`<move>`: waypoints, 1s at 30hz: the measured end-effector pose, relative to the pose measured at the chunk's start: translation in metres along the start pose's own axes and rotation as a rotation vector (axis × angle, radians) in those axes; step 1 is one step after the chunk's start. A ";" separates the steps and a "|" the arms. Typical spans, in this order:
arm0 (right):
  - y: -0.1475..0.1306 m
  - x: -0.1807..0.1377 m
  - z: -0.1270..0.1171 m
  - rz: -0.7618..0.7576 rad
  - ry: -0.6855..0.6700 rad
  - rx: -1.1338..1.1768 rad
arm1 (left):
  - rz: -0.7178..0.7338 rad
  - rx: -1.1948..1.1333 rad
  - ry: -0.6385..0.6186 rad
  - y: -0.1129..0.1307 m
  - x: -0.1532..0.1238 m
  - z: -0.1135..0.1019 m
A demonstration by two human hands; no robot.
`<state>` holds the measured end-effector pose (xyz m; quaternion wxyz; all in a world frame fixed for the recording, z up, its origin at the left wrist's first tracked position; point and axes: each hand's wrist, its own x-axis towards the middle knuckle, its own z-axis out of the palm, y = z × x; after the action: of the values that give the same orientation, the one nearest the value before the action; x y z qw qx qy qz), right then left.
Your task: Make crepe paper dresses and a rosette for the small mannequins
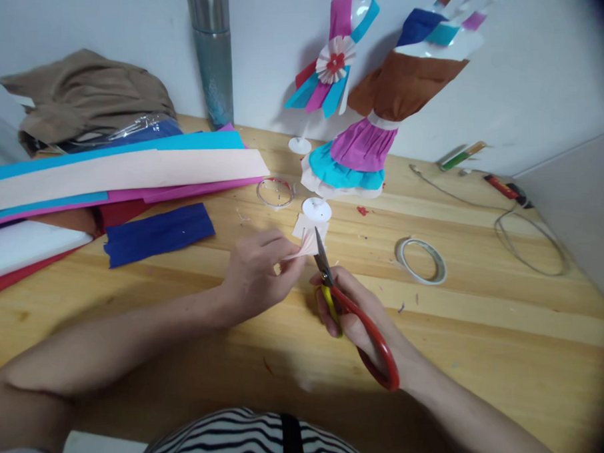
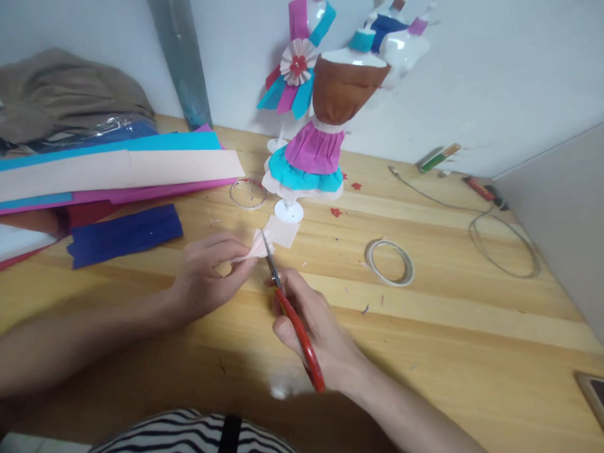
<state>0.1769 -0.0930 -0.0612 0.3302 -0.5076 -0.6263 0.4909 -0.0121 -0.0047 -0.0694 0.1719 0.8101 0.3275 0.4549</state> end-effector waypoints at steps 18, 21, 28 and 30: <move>0.006 -0.003 0.003 0.013 0.000 0.069 | 0.085 0.082 0.032 -0.002 0.000 0.000; 0.009 -0.004 0.005 0.024 0.029 0.057 | 0.098 0.081 0.036 -0.002 0.000 0.000; 0.008 -0.004 0.006 0.027 0.056 0.019 | 0.103 0.075 0.031 0.000 0.002 -0.002; 0.008 -0.004 0.006 0.039 0.062 0.001 | 0.094 0.072 0.021 0.000 0.001 -0.002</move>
<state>0.1745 -0.0986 -0.0700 0.3400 -0.5348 -0.6054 0.4815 -0.0132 -0.0037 -0.0677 0.1178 0.8253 0.3071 0.4591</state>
